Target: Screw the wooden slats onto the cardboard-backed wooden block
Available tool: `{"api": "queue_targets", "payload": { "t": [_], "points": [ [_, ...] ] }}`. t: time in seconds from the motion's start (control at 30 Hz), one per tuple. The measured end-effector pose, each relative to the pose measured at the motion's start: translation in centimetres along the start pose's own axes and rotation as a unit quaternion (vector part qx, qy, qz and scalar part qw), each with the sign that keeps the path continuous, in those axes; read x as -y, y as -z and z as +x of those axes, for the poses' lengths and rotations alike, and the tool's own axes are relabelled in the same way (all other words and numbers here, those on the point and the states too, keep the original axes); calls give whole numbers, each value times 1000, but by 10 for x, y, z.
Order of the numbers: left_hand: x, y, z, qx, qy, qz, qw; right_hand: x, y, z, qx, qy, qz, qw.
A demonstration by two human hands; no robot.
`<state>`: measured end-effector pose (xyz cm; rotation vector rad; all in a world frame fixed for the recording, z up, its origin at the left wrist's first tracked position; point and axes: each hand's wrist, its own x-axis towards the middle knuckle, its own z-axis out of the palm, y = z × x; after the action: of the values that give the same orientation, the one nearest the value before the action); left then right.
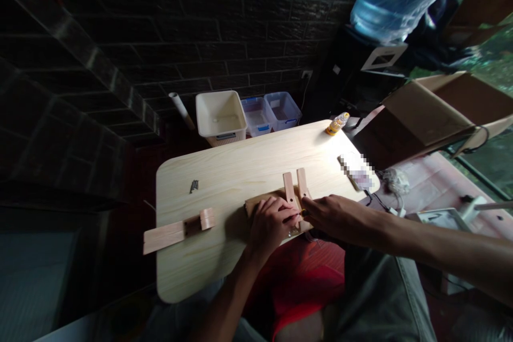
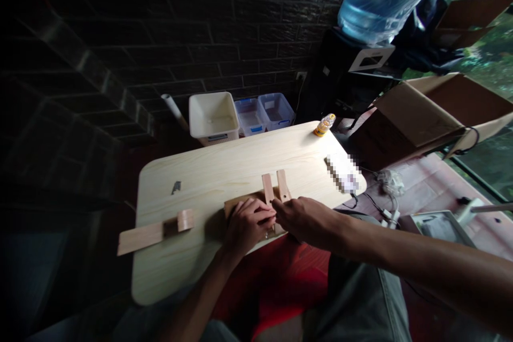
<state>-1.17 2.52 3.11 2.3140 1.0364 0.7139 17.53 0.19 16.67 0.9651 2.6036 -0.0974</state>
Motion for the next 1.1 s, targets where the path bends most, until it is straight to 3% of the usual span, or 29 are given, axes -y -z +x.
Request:
{"api": "queue_targets", "payload": {
  "t": [0.27,0.5,0.8,1.1],
  "points": [
    [1,-2,-2,-4,-1,14,1000,3,-6,1,-58,-9,86,995],
    [0,1,0,-2,-6,7,1000,-11,-15,1,-47,-34,150,987],
    [-1,1,0,7,-1,3,1000,-8,-2,7,-32,-53,133,989],
    [0,-2,1,-8,-5,26,1000,-7,-4,3,-36,-10,125,992]
  ]
}}
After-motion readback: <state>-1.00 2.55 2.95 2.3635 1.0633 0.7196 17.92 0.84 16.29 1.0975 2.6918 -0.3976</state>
